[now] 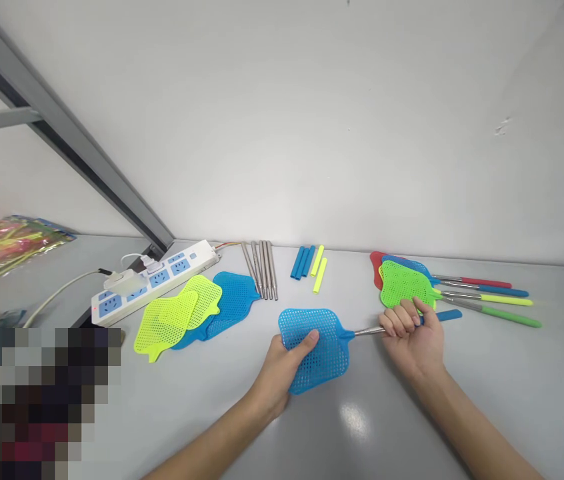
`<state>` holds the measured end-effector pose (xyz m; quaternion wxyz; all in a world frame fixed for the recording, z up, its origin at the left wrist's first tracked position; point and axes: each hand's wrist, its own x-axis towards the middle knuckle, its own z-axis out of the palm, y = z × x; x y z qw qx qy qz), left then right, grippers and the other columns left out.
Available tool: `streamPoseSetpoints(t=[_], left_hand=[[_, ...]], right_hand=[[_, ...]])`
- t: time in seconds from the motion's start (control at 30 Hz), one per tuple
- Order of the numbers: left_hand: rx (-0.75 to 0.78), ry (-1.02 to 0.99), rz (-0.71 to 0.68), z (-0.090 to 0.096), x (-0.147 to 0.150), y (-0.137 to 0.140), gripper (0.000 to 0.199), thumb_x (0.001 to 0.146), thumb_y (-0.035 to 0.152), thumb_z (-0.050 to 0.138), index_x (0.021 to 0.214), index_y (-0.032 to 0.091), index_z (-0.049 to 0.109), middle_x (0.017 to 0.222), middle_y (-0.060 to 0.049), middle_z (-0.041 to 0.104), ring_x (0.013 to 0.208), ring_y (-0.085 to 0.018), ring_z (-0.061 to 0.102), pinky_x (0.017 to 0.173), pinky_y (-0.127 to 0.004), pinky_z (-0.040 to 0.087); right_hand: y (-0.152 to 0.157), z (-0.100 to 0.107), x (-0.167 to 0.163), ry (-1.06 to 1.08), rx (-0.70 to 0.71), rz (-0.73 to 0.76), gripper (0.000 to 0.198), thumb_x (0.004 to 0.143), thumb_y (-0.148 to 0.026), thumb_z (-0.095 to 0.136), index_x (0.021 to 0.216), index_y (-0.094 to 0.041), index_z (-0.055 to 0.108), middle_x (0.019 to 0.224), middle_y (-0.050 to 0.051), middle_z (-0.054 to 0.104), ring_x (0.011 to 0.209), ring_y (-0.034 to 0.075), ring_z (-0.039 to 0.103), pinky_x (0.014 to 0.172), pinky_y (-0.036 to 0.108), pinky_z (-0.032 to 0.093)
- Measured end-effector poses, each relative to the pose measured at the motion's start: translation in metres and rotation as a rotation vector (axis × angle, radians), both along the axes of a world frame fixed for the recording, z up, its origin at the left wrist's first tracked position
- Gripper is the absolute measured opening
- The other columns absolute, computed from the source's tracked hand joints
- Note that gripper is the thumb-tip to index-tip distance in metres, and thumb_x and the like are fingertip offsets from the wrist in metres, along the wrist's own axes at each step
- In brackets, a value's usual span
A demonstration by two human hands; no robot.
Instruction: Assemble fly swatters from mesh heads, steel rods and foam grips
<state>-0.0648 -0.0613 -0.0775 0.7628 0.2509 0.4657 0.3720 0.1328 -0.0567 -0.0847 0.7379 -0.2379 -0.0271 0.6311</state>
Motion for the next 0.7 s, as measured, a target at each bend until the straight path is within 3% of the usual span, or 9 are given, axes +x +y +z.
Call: streamPoseSetpoints(t=[0.27, 0.47, 0.7], left_hand=[[-0.050, 0.089, 0.051, -0.002, 0.007, -0.012, 0.040, 0.063, 0.035, 0.065, 0.096, 0.014, 0.057, 0.100, -0.011, 0.061, 0.091, -0.023, 0.057, 0.079, -0.034, 0.047], [0.008, 0.076, 0.057, -0.003, 0.007, -0.013, 0.037, 0.065, 0.035, 0.064, 0.095, 0.014, 0.057, 0.095, -0.010, 0.063, 0.089, -0.024, 0.058, 0.078, -0.035, 0.047], [-0.039, 0.081, 0.057, 0.000, 0.006, -0.011, 0.040, 0.062, 0.035, 0.065, 0.096, 0.015, 0.058, 0.098, -0.010, 0.062, 0.090, -0.024, 0.058, 0.078, -0.036, 0.047]], right_hand=[[-0.002, 0.005, -0.002, 0.066, -0.039, -0.032, 0.034, 0.075, -0.024, 0.043, 0.050, -0.019, 0.021, 0.039, -0.007, 0.012, 0.035, 0.008, 0.012, 0.033, 0.022, 0.020], [-0.003, 0.002, -0.008, 0.066, -0.058, -0.036, 0.034, 0.075, -0.022, 0.043, 0.050, -0.019, 0.020, 0.040, -0.007, 0.011, 0.035, 0.008, 0.013, 0.034, 0.022, 0.021], [-0.002, 0.001, -0.007, 0.027, -0.046, -0.016, 0.034, 0.074, -0.022, 0.044, 0.050, -0.019, 0.020, 0.040, -0.007, 0.013, 0.035, 0.007, 0.015, 0.034, 0.021, 0.023]])
